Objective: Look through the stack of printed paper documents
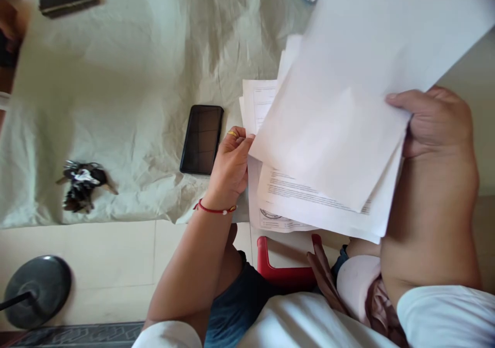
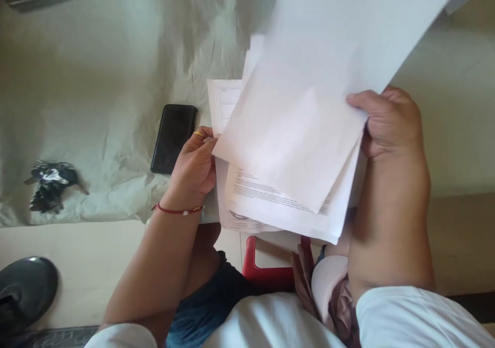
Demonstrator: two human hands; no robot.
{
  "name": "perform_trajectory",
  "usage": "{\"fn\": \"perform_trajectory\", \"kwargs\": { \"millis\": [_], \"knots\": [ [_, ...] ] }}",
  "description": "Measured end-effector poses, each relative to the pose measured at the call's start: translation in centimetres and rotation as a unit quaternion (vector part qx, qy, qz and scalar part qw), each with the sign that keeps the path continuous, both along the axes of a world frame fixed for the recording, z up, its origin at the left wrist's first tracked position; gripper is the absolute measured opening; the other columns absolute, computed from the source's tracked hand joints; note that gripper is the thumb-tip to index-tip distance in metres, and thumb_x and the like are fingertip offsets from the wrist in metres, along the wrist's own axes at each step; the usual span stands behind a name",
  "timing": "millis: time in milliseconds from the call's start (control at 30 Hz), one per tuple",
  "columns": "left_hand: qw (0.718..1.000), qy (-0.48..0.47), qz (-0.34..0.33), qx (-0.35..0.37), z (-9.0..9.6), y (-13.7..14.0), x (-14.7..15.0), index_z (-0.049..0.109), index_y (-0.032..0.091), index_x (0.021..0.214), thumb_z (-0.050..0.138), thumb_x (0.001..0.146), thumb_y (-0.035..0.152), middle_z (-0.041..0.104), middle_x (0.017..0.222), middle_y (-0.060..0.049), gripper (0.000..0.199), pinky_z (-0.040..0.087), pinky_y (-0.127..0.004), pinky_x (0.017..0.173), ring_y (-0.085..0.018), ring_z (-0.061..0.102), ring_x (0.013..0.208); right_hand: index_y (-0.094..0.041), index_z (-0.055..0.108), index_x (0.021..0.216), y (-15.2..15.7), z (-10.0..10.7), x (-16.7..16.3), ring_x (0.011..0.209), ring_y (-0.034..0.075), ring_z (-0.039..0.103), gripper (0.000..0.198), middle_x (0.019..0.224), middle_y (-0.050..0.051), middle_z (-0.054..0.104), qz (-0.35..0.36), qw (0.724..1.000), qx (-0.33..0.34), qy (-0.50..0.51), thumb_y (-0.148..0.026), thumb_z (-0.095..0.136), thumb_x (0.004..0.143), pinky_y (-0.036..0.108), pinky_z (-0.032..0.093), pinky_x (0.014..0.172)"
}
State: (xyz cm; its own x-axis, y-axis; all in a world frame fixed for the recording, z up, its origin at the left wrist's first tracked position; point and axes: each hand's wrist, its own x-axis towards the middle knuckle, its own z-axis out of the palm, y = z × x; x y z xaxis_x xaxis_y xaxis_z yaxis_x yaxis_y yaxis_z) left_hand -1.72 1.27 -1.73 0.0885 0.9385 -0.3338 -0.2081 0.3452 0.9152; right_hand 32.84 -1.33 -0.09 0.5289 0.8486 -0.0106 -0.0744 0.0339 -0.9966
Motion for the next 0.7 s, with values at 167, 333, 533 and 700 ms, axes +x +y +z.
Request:
{"fn": "perform_trajectory", "kwargs": {
  "millis": [167, 333, 533, 700],
  "knots": [
    [0.999, 0.006, 0.03, 0.032, 0.5, -0.4, 1.1, 0.054, 0.024, 0.084, 0.085, 0.089, 0.017, 0.056, 0.072, 0.006, 0.032, 0.044, -0.02, 0.059, -0.008, 0.05, 0.06, -0.02, 0.09, 0.109, 0.4, -0.1, -1.2, 0.133, 0.038, 0.08, 0.07, 0.129, 0.009, 0.087, 0.045, 0.999, -0.003, 0.023, -0.029, 0.115, 0.044, 0.06, 0.057, 0.132],
    [0.999, -0.022, 0.039, -0.007, 1.0, -0.3, 1.0, 0.058, 0.024, 0.083, 0.084, 0.084, 0.017, 0.061, 0.074, 0.005, 0.027, 0.049, -0.022, 0.06, -0.01, 0.055, 0.064, -0.026, 0.091, 0.103, 0.6, -0.2, -0.9, 0.129, 0.036, 0.081, 0.077, 0.12, 0.001, 0.089, 0.01, 0.999, 0.026, 0.021, -0.036, 0.118, 0.031, 0.06, 0.059, 0.128],
    [0.997, -0.051, -0.011, -0.054, 0.8, 0.1, 0.2, 0.06, 0.024, 0.086, 0.09, 0.078, 0.022, 0.067, 0.08, 0.003, 0.032, 0.055, -0.025, 0.062, -0.013, 0.064, 0.068, -0.024, 0.092, 0.104, -0.1, 0.8, -2.3, 0.132, 0.04, 0.08, 0.07, 0.122, 0.005, 0.089, 0.082, 0.996, -0.018, 0.027, -0.038, 0.117, 0.041, 0.063, 0.056, 0.132],
    [0.998, -0.041, 0.035, -0.012, 0.5, 0.0, 0.6, 0.056, 0.025, 0.088, 0.089, 0.083, 0.02, 0.065, 0.076, 0.006, 0.033, 0.053, -0.022, 0.062, -0.01, 0.062, 0.064, -0.023, 0.092, 0.102, 0.0, 0.3, -2.5, 0.127, 0.041, 0.082, 0.067, 0.112, 0.005, 0.089, 0.069, 0.997, -0.027, 0.031, -0.038, 0.117, 0.042, 0.065, 0.057, 0.131]
  ]
}}
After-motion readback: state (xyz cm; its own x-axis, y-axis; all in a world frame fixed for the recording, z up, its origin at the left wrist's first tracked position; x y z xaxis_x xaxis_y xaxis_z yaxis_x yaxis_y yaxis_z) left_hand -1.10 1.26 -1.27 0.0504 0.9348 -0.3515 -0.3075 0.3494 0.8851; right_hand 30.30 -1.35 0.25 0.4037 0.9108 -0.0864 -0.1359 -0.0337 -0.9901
